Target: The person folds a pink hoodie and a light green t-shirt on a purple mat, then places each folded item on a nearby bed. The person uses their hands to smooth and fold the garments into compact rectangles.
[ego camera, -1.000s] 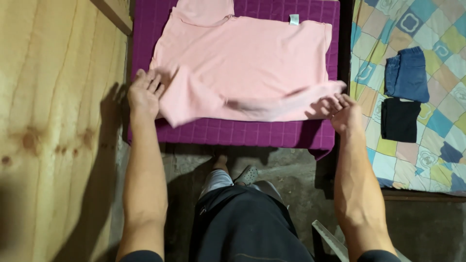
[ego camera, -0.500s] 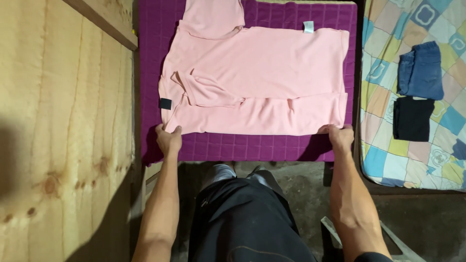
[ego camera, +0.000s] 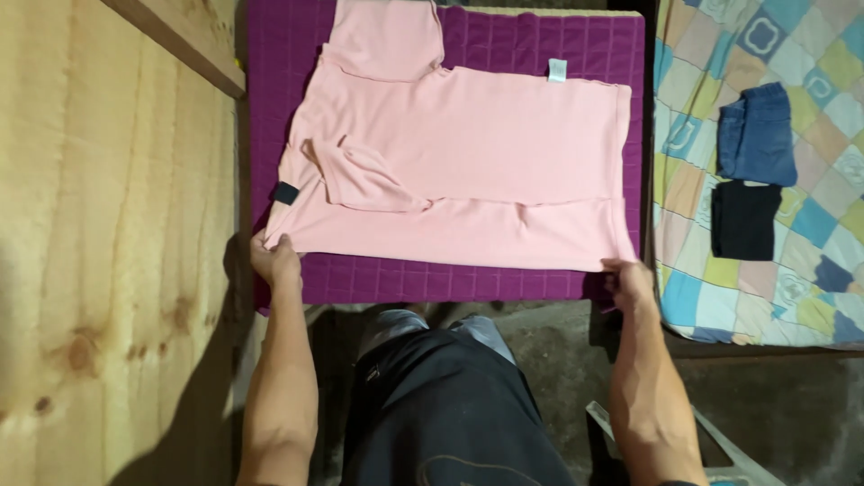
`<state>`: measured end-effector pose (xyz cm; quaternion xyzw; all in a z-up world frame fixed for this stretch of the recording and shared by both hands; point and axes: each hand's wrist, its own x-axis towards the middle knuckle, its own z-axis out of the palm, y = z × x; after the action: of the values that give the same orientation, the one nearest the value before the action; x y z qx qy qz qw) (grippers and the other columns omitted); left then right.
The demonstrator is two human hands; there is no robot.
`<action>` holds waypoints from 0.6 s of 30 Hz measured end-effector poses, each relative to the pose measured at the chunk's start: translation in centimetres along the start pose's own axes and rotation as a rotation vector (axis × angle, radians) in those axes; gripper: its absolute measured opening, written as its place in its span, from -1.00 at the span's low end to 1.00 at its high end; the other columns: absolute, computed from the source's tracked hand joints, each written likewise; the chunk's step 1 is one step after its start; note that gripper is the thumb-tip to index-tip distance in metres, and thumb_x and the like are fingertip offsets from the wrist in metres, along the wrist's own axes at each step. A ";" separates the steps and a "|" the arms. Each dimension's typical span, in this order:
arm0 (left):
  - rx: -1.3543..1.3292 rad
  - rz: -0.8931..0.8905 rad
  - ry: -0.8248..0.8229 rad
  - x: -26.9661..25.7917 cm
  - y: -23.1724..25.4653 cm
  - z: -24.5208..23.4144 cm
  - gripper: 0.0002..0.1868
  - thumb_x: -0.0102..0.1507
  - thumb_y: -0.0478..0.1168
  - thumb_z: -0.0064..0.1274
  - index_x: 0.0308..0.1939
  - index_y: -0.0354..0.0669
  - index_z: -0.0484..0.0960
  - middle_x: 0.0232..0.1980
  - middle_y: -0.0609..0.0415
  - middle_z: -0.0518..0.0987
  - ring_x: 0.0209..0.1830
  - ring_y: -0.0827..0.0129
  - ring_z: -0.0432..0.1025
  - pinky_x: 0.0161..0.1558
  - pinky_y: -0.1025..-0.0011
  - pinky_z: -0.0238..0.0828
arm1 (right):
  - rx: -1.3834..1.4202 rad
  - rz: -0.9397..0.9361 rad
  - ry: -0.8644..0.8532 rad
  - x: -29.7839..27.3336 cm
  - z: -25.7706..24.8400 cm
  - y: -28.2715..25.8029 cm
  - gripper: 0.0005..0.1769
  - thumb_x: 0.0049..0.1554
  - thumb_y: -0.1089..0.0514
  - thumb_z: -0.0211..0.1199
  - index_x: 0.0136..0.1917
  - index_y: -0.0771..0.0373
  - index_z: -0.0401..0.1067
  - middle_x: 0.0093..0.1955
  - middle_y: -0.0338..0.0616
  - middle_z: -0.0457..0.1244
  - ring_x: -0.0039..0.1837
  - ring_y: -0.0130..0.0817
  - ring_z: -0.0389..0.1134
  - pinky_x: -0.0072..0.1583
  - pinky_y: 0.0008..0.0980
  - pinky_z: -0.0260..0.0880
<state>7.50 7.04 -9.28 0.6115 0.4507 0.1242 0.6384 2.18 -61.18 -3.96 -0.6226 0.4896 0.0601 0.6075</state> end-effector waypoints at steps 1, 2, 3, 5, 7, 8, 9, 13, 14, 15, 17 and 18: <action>-0.001 -0.003 0.000 -0.1 -0.2 -0.1 -0.61 0.28 -0.50 0.04 0.18 -0.26 0.43 0.11 -0.12 0.55 -0.13 0.19 0.60 -0.33 0.30 0.72 | -0.003 -0.001 0.001 -0.9 0.1 -0.2 -0.88 0.05 0.33 0.35 -0.15 0.33 0.42 -0.31 -0.19 0.24 -0.36 -0.41 0.19 -0.33 -0.40 0.12; 0.041 0.028 0.031 -0.3 -0.4 -0.1 -0.63 0.29 -0.48 0.05 0.18 -0.25 0.43 0.11 -0.11 0.56 -0.15 0.21 0.59 -0.34 0.33 0.70 | -0.018 0.019 -0.005 -1.8 0.1 -0.4 -0.87 0.05 0.31 0.35 -0.14 0.30 0.42 -0.31 -0.20 0.25 -0.35 -0.40 0.23 -0.32 -0.39 0.17; 0.084 0.062 0.060 -0.3 -0.5 -0.2 -0.64 0.31 -0.46 0.06 0.18 -0.25 0.44 0.10 -0.09 0.56 -0.16 0.23 0.58 -0.36 0.36 0.68 | -0.030 0.039 -0.011 -2.8 0.3 -0.5 -0.85 0.04 0.29 0.36 -0.12 0.27 0.41 -0.30 -0.21 0.26 -0.33 -0.39 0.27 -0.30 -0.38 0.22; 0.069 0.085 0.072 -0.2 -1.0 0.0 -0.64 0.30 -0.46 0.07 0.18 -0.24 0.44 0.10 -0.09 0.56 -0.17 0.26 0.57 -0.38 0.37 0.67 | -0.052 0.028 -0.003 -3.3 -0.1 -0.7 -0.84 0.06 0.27 0.35 -0.11 0.24 0.39 -0.29 -0.21 0.26 -0.32 -0.38 0.28 -0.29 -0.38 0.24; 0.055 0.109 0.083 -0.9 -0.4 0.0 -0.63 0.30 -0.46 0.08 0.18 -0.24 0.44 0.09 -0.09 0.56 -0.17 0.28 0.57 -0.40 0.39 0.65 | -0.072 0.017 0.004 -2.9 -0.8 -0.2 -0.83 0.08 0.25 0.35 -0.09 0.22 0.37 -0.28 -0.21 0.26 -0.30 -0.37 0.29 -0.27 -0.38 0.27; 0.043 0.136 0.093 -1.5 0.4 0.1 -0.64 0.30 -0.46 0.08 0.17 -0.25 0.45 0.10 -0.10 0.57 -0.17 0.28 0.58 -0.40 0.39 0.66 | -0.029 -0.007 -0.004 -2.1 -1.4 0.4 -0.82 0.09 0.25 0.35 -0.08 0.24 0.37 -0.27 -0.20 0.26 -0.29 -0.37 0.28 -0.27 -0.37 0.27; 0.031 0.164 0.104 -2.1 1.2 0.0 -0.66 0.30 -0.47 0.07 0.15 -0.26 0.47 0.10 -0.10 0.58 -0.17 0.28 0.59 -0.39 0.39 0.67 | 0.013 -0.032 -0.014 -1.3 -1.8 0.9 -0.82 0.10 0.25 0.35 -0.07 0.26 0.37 -0.25 -0.19 0.25 -0.28 -0.37 0.28 -0.26 -0.36 0.28; -0.055 0.208 0.110 -4.0 1.4 -0.5 -0.66 0.32 -0.46 0.06 0.17 -0.25 0.48 0.12 -0.11 0.58 -0.14 0.28 0.60 -0.37 0.40 0.67 | 0.101 -0.084 -0.019 -0.9 -2.3 1.5 -0.80 0.10 0.25 0.35 -0.03 0.27 0.37 -0.23 -0.18 0.24 -0.27 -0.35 0.26 -0.26 -0.34 0.29; -0.054 0.197 0.104 -4.4 1.3 -0.7 -0.67 0.31 -0.47 0.05 0.16 -0.25 0.47 0.11 -0.10 0.57 -0.15 0.27 0.59 -0.40 0.40 0.66 | 0.024 -0.120 0.026 -1.4 -2.0 1.3 -0.76 0.10 0.24 0.35 0.02 0.27 0.37 -0.20 -0.14 0.25 -0.25 -0.31 0.27 -0.25 -0.31 0.28; -0.054 0.186 0.101 -4.8 1.1 -1.1 -0.67 0.31 -0.47 0.04 0.14 -0.25 0.45 0.11 -0.09 0.55 -0.16 0.25 0.58 -0.42 0.40 0.66 | -0.055 -0.156 0.069 -1.9 -1.6 1.0 -0.73 0.10 0.24 0.35 0.06 0.27 0.37 -0.18 -0.09 0.27 -0.23 -0.27 0.27 -0.24 -0.28 0.27; -0.011 0.032 0.090 -5.3 -0.4 -2.2 -0.64 0.29 -0.44 0.03 0.17 -0.21 0.41 0.15 -0.07 0.49 -0.12 0.22 0.56 -0.35 0.35 0.67 | -0.210 -0.261 0.140 -2.2 -1.7 1.4 -0.66 0.08 0.21 0.35 0.11 0.30 0.37 -0.15 -0.06 0.29 -0.18 -0.24 0.30 -0.16 -0.25 0.29; 0.032 -0.125 0.075 -5.6 -1.1 -2.8 -0.60 0.28 -0.41 0.02 0.19 -0.17 0.36 0.19 -0.06 0.43 -0.08 0.19 0.54 -0.27 0.30 0.69 | -0.364 -0.366 0.214 -2.4 -1.7 1.6 -0.59 0.06 0.19 0.36 0.16 0.33 0.38 -0.11 -0.02 0.31 -0.12 -0.21 0.32 -0.09 -0.22 0.31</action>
<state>1.90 4.71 -7.43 0.5873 0.5134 0.0997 0.6177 -1.01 -60.97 -3.05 -0.8023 0.4117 -0.0297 0.4311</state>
